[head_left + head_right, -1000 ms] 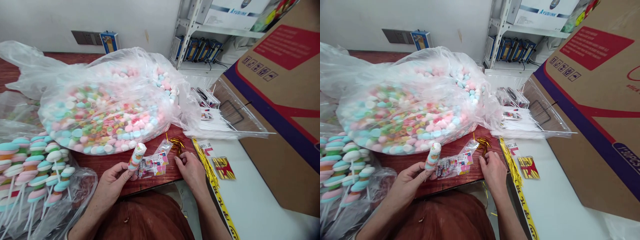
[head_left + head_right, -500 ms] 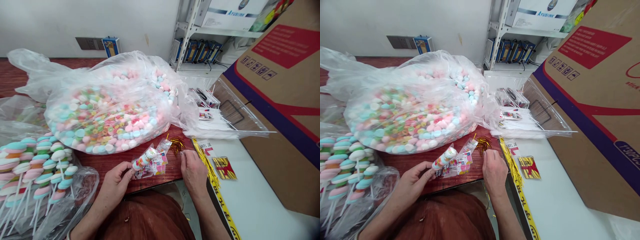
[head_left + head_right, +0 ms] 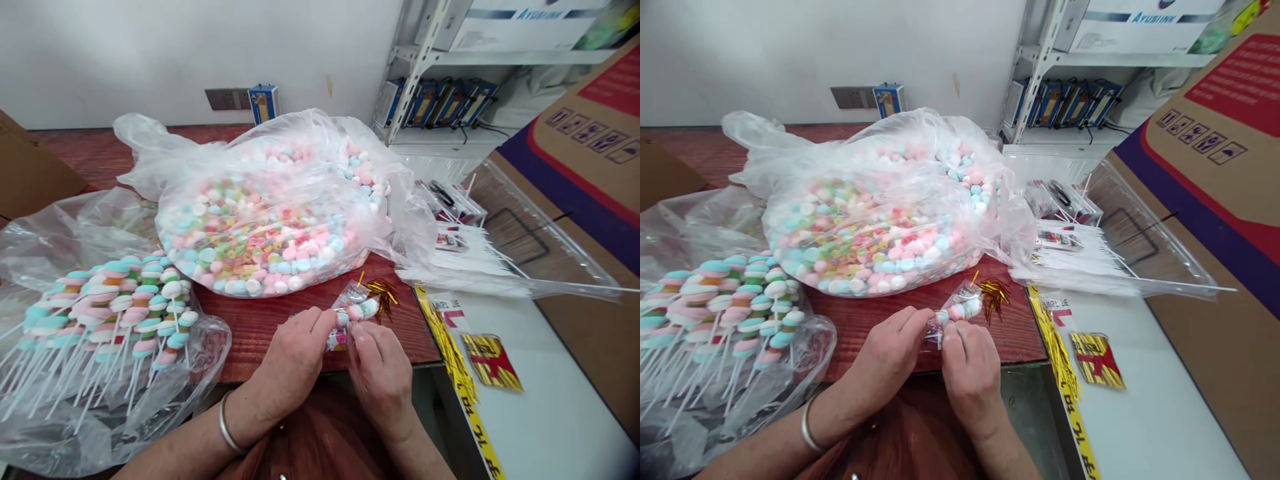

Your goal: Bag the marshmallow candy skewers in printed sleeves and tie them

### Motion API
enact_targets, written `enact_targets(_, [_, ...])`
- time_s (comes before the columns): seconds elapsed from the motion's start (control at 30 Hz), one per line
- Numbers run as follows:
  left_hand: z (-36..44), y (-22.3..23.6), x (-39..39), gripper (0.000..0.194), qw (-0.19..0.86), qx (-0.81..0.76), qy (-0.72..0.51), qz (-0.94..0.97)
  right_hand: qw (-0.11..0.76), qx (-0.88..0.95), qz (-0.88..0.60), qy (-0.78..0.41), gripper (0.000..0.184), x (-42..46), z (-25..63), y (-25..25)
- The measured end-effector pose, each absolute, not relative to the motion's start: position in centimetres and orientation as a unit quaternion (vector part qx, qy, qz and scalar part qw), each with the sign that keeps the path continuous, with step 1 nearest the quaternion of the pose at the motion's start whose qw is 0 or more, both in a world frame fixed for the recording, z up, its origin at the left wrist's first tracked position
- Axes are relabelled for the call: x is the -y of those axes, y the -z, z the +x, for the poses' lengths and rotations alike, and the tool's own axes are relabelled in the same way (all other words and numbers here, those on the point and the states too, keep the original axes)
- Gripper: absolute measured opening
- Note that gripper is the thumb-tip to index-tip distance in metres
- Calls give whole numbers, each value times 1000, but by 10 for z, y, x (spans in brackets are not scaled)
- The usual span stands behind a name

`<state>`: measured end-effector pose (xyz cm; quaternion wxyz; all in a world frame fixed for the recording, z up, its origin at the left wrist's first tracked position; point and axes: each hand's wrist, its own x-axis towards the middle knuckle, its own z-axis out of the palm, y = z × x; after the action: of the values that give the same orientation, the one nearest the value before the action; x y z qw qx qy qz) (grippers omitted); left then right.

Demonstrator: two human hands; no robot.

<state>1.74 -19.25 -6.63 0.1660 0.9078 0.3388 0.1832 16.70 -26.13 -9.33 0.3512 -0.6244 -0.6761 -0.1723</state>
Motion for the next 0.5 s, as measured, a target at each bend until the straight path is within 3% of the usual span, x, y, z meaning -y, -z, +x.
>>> enact_targets(0.2, [20,71,189,32,216,-351,-256,874,391,673,-614,129,23,262,159,102])
enact_targets(0.5, [34,72,182,14,480,-440,-336,680,512,606,-608,26,18,247,145,99])
